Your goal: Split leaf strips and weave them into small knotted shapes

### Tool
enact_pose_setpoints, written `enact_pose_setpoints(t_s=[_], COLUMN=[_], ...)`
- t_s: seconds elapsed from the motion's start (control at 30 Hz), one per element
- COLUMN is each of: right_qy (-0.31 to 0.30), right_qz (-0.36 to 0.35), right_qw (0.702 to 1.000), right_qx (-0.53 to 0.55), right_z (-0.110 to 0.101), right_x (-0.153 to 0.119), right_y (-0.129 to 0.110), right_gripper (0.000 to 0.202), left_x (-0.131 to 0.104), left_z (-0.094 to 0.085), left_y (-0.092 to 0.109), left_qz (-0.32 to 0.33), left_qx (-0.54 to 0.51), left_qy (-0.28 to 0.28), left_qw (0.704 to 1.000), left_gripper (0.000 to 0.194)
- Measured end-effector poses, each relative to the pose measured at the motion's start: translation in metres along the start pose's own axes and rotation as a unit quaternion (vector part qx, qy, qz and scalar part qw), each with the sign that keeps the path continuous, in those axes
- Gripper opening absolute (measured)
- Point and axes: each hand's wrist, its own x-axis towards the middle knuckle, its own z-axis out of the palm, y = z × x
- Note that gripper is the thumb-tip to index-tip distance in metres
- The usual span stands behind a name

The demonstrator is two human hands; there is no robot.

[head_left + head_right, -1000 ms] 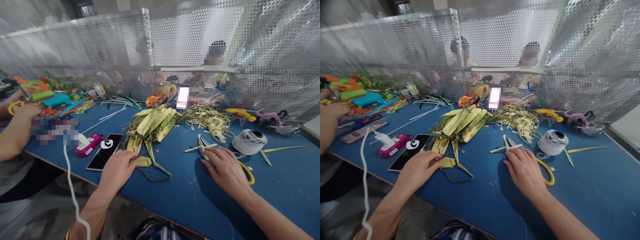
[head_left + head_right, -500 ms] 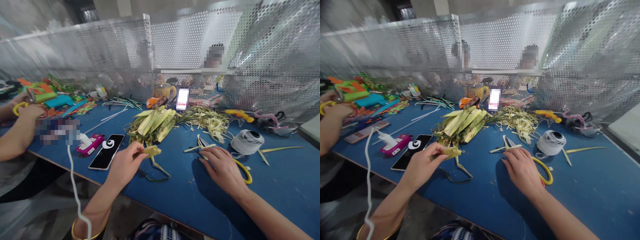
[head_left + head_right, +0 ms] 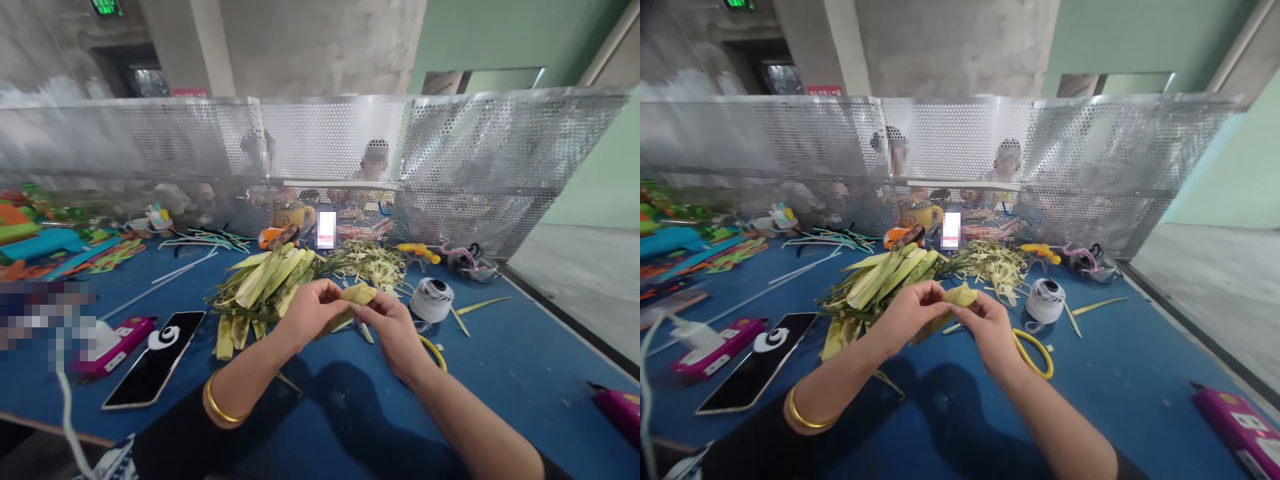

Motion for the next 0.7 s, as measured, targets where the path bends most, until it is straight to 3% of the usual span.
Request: enact_pose_setpoints(t_s=[0.17,0.27,0.43,0.5,0.6,0.7], right_qy=[0.071,0.09,0.045,-0.002,-0.089,-0.159], right_qz=[0.061,0.042,-0.014,-0.045,-0.185,-0.365], right_qw=[0.995,0.995,0.982,0.969,0.919,0.805], right_qx=[0.019,-0.024,-0.183,-0.242,-0.335,-0.44], right_z=[-0.018,-0.026,-0.032,-0.033,-0.03,-0.02], right_x=[0.004,0.006,0.007,0.005,-0.002,-0.014], right_y=[0.017,0.018,0.017,0.018,0.018,0.02], right_gripper=[0.03,0.029,0.028,0.027,0.02,0.02], left_x=[-0.001,-0.006,0.0,0.008,0.021,0.031], left_z=[0.002,-0.001,-0.019,-0.036,-0.068,-0.094], left_y=[-0.024,-0.035,-0.04,-0.037,-0.034,-0.039], left_qz=[-0.02,-0.019,0.064,0.083,0.054,0.002], left_qx=[0.082,0.126,0.218,0.256,0.366,0.47], left_qy=[-0.08,-0.095,-0.073,-0.011,0.142,0.18], left_qw=[0.993,0.987,0.971,0.963,0.918,0.864], left_gripper=[0.018,0.016,0.02,0.023,0.024,0.022])
